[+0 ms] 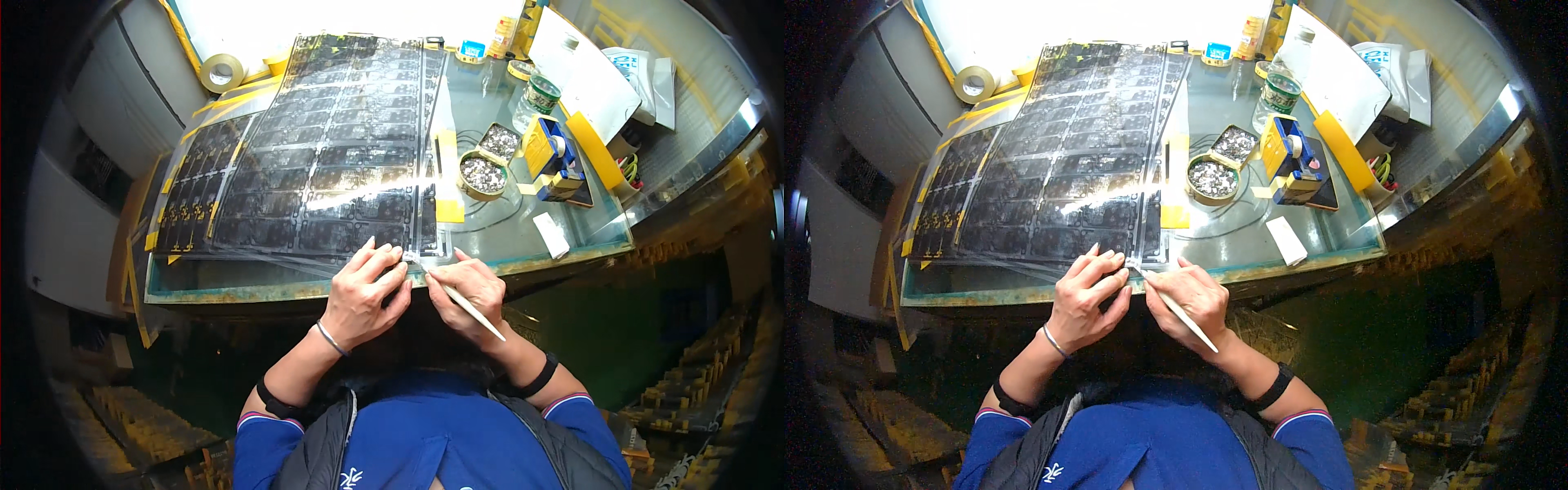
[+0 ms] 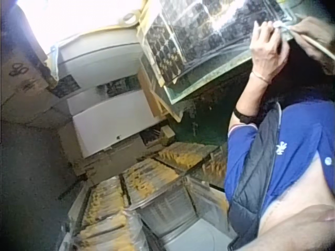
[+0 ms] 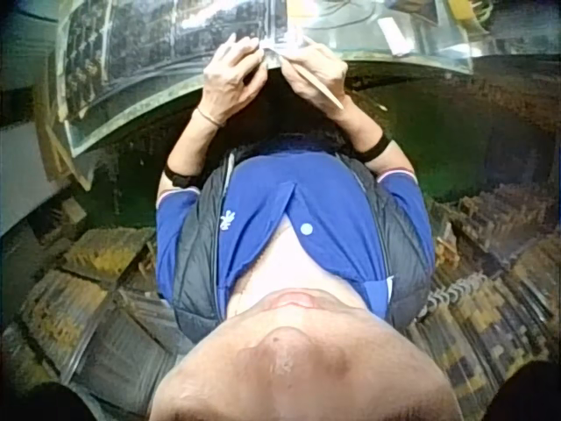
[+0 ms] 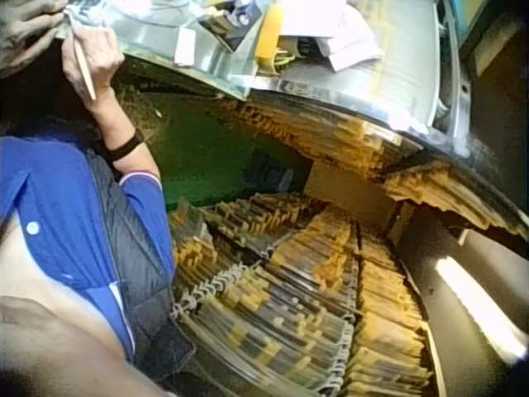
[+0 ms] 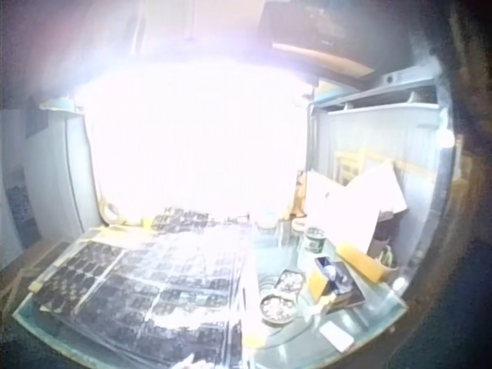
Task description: Placing small metal connectors onto a grid-like electronic sheet using a picking tool.
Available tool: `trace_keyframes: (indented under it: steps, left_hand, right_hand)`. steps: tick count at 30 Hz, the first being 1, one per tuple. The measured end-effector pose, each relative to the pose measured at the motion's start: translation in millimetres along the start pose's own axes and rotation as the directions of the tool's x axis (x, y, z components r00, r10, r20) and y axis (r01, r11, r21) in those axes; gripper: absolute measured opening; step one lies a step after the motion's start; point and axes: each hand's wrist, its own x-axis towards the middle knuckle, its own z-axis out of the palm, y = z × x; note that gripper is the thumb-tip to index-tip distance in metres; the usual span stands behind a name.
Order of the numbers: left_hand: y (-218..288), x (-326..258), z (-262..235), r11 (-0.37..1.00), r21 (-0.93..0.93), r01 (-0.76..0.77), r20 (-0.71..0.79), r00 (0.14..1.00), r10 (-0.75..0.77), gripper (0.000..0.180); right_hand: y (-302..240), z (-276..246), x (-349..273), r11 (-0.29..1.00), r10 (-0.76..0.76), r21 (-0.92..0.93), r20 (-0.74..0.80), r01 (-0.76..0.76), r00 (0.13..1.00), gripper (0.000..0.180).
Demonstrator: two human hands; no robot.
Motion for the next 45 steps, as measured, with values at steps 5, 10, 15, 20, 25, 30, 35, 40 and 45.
trace_keyframes:
  steps: [5, 10, 15, 20, 25, 30, 35, 40, 45]
  left_hand:
    - [3, 0, -1, 1.000, -0.011, 0.012, -0.018, 1.000, -0.012, 0.017]
    - [3, 0, -3, 0.999, -0.019, 0.026, -0.033, 0.999, -0.027, 0.014]
    - [0, 17, -11, 0.991, -0.060, 0.116, 0.055, 0.992, -0.113, 0.010]
    - [-5, 25, -9, 0.975, -0.157, 0.155, 0.109, 0.984, -0.139, 0.012]
    - [-6, 30, -5, 0.981, -0.146, 0.130, 0.150, 0.983, -0.108, 0.010]
    - [-2, 31, 3, 0.991, -0.097, 0.094, 0.160, 0.984, -0.078, 0.009]
    - [-10, 29, 11, 0.901, -0.319, 0.295, 0.074, 0.955, -0.287, 0.005]
    - [-18, 25, 8, 0.411, -0.756, 0.509, 0.284, 0.821, -0.494, 0.008]
    - [-19, 23, 5, 0.277, -0.847, 0.455, 0.294, 0.833, -0.468, 0.009]
  right_hand:
    - [7, 2, 5, 0.998, 0.049, -0.027, -0.105, -0.052, 0.993, 0.013]
    - [10, -3, 15, 0.984, 0.177, 0.047, -0.088, -0.174, 0.980, 0.012]
    - [8, -2, 16, 0.924, 0.316, 0.215, 0.033, -0.316, 0.948, 0.015]
    - [10, -5, 28, 0.990, 0.116, 0.041, 0.305, -0.135, 0.945, 0.027]
    - [14, -6, 30, 0.987, 0.103, 0.086, 0.307, -0.135, 0.946, 0.034]
    - [11, -8, 27, 0.984, 0.148, 0.053, 0.310, -0.173, 0.939, 0.033]
    - [12, -7, 24, 0.984, 0.142, 0.063, 0.283, -0.166, 0.949, 0.031]
    - [7, -5, 25, 0.947, 0.223, 0.192, 0.176, -0.256, 0.959, 0.029]
    - [-5, -2, 37, 0.910, 0.288, 0.288, 0.081, -0.299, 0.954, 0.027]
